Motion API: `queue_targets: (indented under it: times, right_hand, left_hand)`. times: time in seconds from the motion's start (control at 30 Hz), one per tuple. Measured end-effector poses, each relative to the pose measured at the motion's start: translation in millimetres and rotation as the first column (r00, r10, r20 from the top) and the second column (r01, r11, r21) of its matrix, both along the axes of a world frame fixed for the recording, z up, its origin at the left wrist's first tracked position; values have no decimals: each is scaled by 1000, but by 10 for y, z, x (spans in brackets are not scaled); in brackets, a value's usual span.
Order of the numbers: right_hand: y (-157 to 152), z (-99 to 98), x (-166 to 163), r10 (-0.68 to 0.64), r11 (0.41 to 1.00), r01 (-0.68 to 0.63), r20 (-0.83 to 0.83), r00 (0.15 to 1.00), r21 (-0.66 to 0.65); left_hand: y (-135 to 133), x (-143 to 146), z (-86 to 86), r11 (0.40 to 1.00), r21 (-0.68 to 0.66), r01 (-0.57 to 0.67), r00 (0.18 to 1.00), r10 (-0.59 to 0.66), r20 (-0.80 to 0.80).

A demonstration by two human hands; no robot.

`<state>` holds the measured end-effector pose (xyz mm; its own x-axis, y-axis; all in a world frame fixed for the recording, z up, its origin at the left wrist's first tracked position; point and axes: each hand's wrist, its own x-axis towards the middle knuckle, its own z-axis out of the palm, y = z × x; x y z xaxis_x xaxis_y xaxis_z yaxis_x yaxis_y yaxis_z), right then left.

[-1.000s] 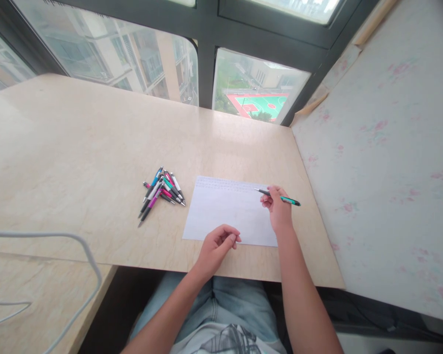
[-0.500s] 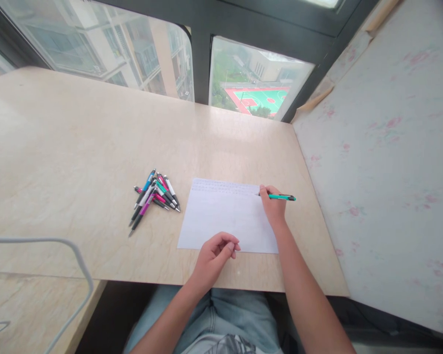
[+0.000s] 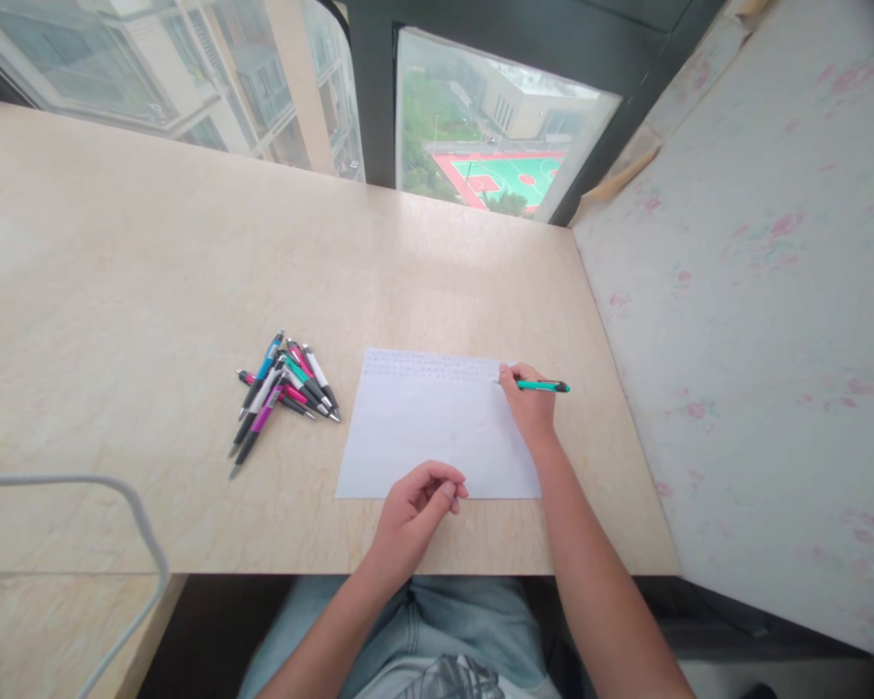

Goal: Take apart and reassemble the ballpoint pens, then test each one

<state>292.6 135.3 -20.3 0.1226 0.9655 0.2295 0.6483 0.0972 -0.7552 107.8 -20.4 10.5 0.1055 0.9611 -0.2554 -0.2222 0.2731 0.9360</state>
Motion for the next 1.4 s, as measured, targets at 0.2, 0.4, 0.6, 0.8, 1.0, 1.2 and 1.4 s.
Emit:
queue_targets:
  times: [0.2,0.4,0.6,0.8,1.0,1.2,1.4]
  right_hand:
    - [7,-5,-1,4,1000,-4,16,1000,10]
    - [20,-19,13,5,1000,-5,35,999,19]
    - [23,6,-11,-11,999,9,45,999,50]
    - [17,9,-23,-26,998,22,54,998,58]
    - [23,-14,-16,-17,995,7,94,995,103]
    - [18,-21,-7,-30,993,16,122,992,116]
    - [30,-33,4,-39,990,24,104,994,141]
  left_hand:
    - [0,-1,-17,1000,1,7,1000,-7,9]
    - [4,2,-24,1000,4,1,1000,-1,11]
    - [3,7,-20,1000,11,-9,1000,9,19]
    - [6,4,-15,1000,12,-6,1000,6,17]
    - [4,7,-19,1000,14,-9,1000,9,21]
    - [0,11,-21,1000,19,-15,1000,15,19]
    - [6,5,-20,1000,31,-3,1000,3,7]
